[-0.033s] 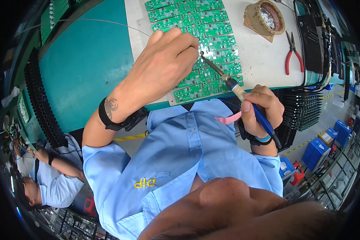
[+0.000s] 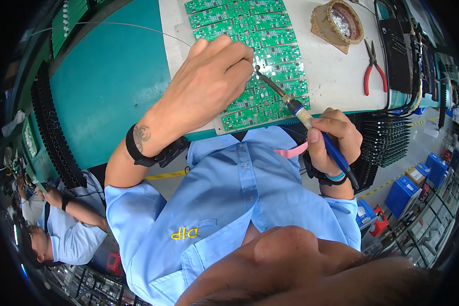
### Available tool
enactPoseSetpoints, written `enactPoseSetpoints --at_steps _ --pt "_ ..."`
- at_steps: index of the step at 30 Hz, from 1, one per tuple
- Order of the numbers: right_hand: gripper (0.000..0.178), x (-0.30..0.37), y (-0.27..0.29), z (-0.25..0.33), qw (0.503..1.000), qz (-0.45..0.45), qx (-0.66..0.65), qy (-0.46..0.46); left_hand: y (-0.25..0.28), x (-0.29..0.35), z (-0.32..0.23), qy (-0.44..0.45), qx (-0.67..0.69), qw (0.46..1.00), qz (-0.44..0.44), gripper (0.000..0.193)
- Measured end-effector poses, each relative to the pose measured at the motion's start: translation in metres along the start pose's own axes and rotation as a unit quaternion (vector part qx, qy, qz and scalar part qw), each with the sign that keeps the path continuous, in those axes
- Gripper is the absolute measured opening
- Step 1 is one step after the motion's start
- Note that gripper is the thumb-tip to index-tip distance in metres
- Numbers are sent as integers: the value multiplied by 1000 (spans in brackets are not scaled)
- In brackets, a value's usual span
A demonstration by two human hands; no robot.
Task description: Soldering electronic components onto a printed circuit board.
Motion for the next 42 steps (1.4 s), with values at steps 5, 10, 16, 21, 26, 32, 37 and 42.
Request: enactPoseSetpoints --at_steps 5,10,16,21,26,32,37,42 --pt "16 -2 0 0 1000 2 4 -3 0 -1 1 4 -6 1000 -1 13" --pt "16 -2 0 2 1000 2 8 6 -1 -2 0 -1 3 1000 -3 13" --pt "15 0 3 1 1000 5 -8 -14 -2 -2 -1 -6 4 1000 -4 12" --pt "14 -4 5 0 999 13 -4 -47 -3 -3 -2 -4 3 1000 4 12" --pt "12 -6 8 0 997 21 -3 -68 -3 -3 -2 -5 -1 1000 7 13" --pt "13 -9 8 -1 996 23 -7 -88 -2 -2 -2 -7 -1 1000 2 14" --pt "14 -8 15 1 996 12 -2 -84 3 -1 5 -5 16 999 -40 16" --pt "18 2 26 -8 997 0 5 -82 11 2 19 69 61 994 -58 21"
Point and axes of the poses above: each hand's wrist, its own x-axis away from the middle knuckle, its own y-axis out of the back of the hand, z = x × y, the point moved 9 cm from there along -x, towards the middle knuckle, and after that the axes turned 9 degrees about z, right-handed, at the moved point
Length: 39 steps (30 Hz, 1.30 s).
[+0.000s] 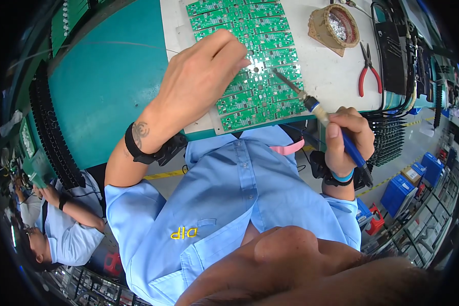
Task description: Soldering electronic components onto a printed circuit board.
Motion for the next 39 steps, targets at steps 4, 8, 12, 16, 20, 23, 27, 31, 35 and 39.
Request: enactPoseSetpoints --at_steps 4,8,12,16,20,23,27,31,35,39 --pt "21 3 19 -20 992 -122 17 -1 1 -1 -1 8 25 1000 12 21" --pt "21 -17 15 -26 981 -99 160 -51 -3 -1 -7 -22 43 999 18 20" --pt "20 9 21 -18 985 -166 9 43 -4 1 -12 -74 -3 997 13 19" --pt "19 4 -4 -4 997 -43 -56 42 -2 3 -20 -92 -73 993 22 18" --pt "17 0 -14 0 995 -24 -65 69 -3 2 -20 -87 -86 992 28 16" --pt "16 -3 -17 1 996 -22 -50 74 -4 3 -18 -81 -81 993 30 16" --pt "15 -7 -19 3 997 -17 -32 75 -6 4 -18 -76 -81 993 35 16" --pt "15 -7 -20 2 997 -9 -26 66 -7 3 -19 -77 -78 993 36 16" --pt "15 -7 -21 1 997 -8 -27 68 -7 4 -18 -76 -75 994 34 16" --pt "15 -9 -21 2 998 -6 -24 62 -7 3 -17 -75 -75 994 32 16"
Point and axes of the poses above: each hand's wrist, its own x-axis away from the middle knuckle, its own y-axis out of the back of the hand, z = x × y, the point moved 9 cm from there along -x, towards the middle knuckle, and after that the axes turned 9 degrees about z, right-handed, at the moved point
